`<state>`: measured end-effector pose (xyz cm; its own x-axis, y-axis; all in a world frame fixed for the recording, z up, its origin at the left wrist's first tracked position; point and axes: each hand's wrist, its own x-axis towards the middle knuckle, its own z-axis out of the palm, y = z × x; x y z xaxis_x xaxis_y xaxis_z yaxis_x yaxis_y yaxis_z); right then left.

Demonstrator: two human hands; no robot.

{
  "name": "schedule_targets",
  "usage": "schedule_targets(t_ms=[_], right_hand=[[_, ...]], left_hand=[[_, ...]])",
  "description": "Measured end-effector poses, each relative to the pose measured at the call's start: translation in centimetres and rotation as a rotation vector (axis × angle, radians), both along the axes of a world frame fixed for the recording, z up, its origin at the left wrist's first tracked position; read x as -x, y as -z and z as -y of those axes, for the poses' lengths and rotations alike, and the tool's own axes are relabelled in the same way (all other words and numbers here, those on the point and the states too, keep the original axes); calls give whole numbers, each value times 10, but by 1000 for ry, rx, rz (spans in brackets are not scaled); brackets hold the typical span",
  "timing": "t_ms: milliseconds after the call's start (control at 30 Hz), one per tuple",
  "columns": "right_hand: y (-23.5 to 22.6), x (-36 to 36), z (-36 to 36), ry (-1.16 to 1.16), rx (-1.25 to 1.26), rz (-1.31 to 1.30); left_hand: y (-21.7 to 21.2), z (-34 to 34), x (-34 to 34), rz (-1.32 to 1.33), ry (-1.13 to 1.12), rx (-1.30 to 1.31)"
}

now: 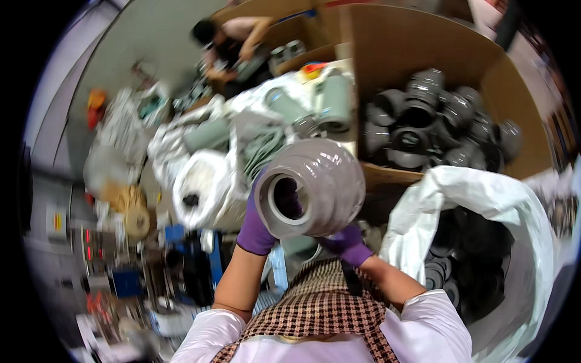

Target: The person assembles light green electric kettles by inserting grey lids and handles into the kettle bodies. They repeatedly pick up components from a nearby table and a white sack, fit them together, and place the assembled units into a cardboard box.

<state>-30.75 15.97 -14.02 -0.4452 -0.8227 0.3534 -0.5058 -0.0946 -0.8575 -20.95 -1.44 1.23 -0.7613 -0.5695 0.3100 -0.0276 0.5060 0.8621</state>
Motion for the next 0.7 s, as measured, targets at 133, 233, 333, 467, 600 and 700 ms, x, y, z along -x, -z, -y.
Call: schedule_targets(t_ms=[133,233,333,467,600,700], right_hand=[[13,-35,58,-162,-340,-329],[-62,-102,114,-337,-610,-239],[-52,-165,144,-470,53,-320],[-60,-222,164,-457,-32,-469],[-77,-266,191,-566,1,-378],[-123,-288,218,-754,-257,-208]], left_hand=[[58,-5,-164,117,-201,-145],[75,-30,-243,36,-273,-207],[128,-39,-312,-104,-551,-548],[67,-39,-362,-378,-890,-348],[10,-41,-370,-24,-998,-60],[-3,-11,-389,-364,-1121,-306]])
